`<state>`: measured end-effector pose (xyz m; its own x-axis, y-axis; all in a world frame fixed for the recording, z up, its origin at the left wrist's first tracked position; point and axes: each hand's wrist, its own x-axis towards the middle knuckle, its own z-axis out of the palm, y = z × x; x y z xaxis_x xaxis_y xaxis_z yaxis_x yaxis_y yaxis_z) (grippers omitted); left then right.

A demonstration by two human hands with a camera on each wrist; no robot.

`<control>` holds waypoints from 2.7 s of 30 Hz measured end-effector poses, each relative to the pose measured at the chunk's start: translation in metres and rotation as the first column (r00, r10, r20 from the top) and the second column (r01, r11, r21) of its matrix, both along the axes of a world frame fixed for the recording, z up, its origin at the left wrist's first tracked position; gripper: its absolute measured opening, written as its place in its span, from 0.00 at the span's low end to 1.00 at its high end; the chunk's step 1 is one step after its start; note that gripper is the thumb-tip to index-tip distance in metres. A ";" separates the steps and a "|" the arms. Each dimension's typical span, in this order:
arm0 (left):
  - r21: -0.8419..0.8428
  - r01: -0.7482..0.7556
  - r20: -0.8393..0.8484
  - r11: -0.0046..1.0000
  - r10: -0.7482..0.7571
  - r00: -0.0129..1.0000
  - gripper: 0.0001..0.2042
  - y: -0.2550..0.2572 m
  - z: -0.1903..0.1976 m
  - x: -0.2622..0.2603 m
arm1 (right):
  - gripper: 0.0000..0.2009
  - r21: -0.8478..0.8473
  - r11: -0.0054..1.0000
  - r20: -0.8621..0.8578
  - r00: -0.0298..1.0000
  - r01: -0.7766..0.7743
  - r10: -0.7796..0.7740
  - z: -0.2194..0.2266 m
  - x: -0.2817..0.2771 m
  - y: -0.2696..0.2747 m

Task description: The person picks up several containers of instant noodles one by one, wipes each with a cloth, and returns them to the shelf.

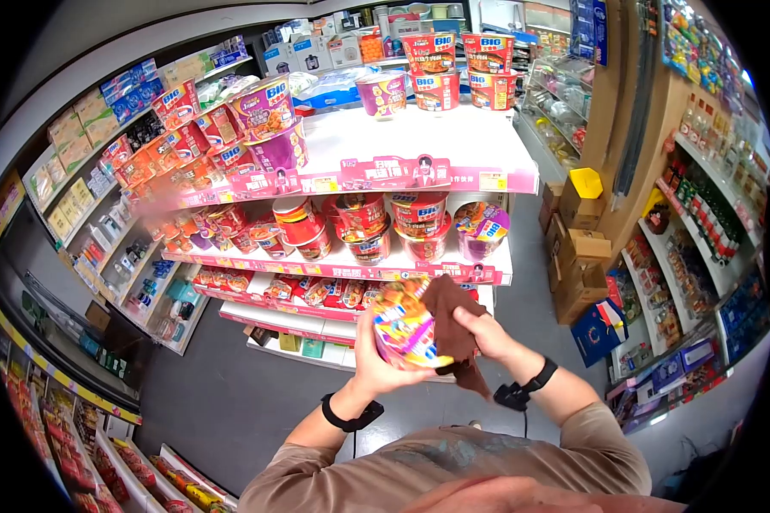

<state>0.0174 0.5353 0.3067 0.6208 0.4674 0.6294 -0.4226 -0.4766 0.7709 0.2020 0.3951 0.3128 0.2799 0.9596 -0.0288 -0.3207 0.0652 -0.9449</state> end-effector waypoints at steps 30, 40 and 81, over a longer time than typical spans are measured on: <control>-0.366 0.018 0.092 0.930 0.017 0.996 0.47 -0.053 -0.042 0.081 | 0.21 0.212 0.827 -0.069 0.852 0.520 -0.518 -0.037 0.007 0.004; -0.357 0.071 0.122 0.931 -0.029 0.992 0.52 -0.071 -0.051 0.089 | 0.26 0.294 0.849 -0.399 0.864 0.438 -0.307 0.000 0.038 -0.015; -0.345 0.095 0.040 0.934 -0.087 0.995 0.46 -0.030 -0.064 0.070 | 0.20 0.524 0.807 0.819 0.098 0.273 -0.565 -0.032 0.021 -0.041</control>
<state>0.0877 0.5049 0.2430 0.6576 0.6010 0.4543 -0.4722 -0.1411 0.8701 0.2228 0.3544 0.2807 0.3168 0.6114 0.7252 0.8907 0.0710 -0.4490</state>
